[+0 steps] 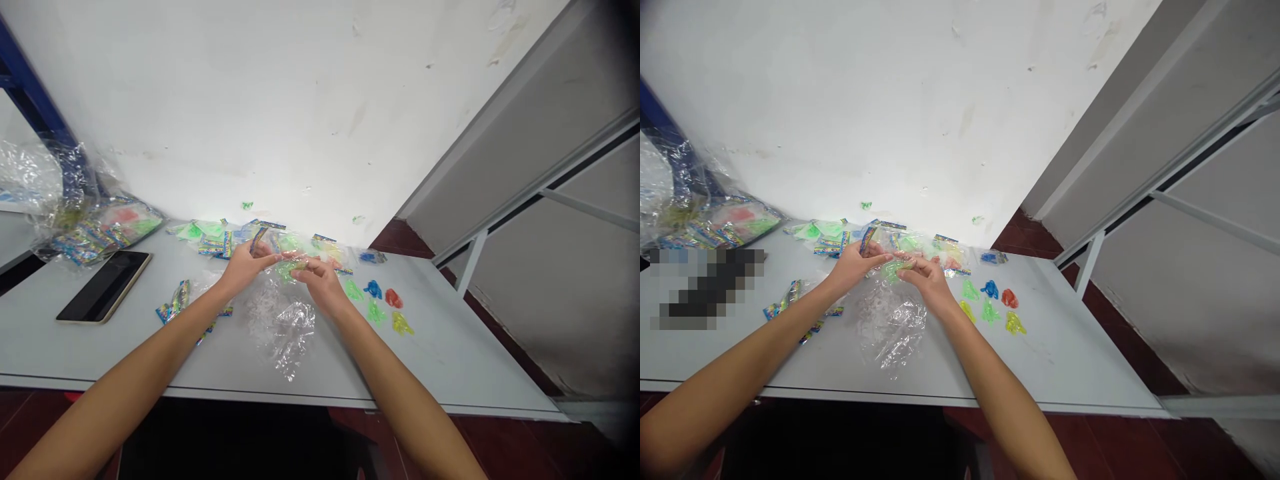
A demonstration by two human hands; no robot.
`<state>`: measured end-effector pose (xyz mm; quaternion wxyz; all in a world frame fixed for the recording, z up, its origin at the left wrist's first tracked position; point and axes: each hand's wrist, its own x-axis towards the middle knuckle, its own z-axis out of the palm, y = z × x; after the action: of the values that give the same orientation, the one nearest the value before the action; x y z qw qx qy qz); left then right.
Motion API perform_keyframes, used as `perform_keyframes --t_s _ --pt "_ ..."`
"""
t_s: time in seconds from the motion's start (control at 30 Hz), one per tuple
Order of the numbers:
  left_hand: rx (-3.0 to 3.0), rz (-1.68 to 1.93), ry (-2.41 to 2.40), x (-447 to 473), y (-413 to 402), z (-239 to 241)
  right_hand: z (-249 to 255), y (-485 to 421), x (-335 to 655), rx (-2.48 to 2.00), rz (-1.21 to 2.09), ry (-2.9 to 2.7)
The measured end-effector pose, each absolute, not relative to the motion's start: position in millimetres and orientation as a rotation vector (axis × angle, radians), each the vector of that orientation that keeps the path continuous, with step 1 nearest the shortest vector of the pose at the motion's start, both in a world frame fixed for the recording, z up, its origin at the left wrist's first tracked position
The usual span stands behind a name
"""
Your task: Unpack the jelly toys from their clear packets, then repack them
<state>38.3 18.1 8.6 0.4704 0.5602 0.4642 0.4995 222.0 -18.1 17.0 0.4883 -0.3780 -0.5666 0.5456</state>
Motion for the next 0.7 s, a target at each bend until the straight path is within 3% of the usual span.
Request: perform_keyframes --t_s 0.4,0.7 --pt "1.152 1.096 0.936 39 12 14 10 -13 226 -0.946 1.266 -1.377" --pt "1.111 1.095 1.121 38 17 5 17 -19 221 -0.878 1.371 -1.371"
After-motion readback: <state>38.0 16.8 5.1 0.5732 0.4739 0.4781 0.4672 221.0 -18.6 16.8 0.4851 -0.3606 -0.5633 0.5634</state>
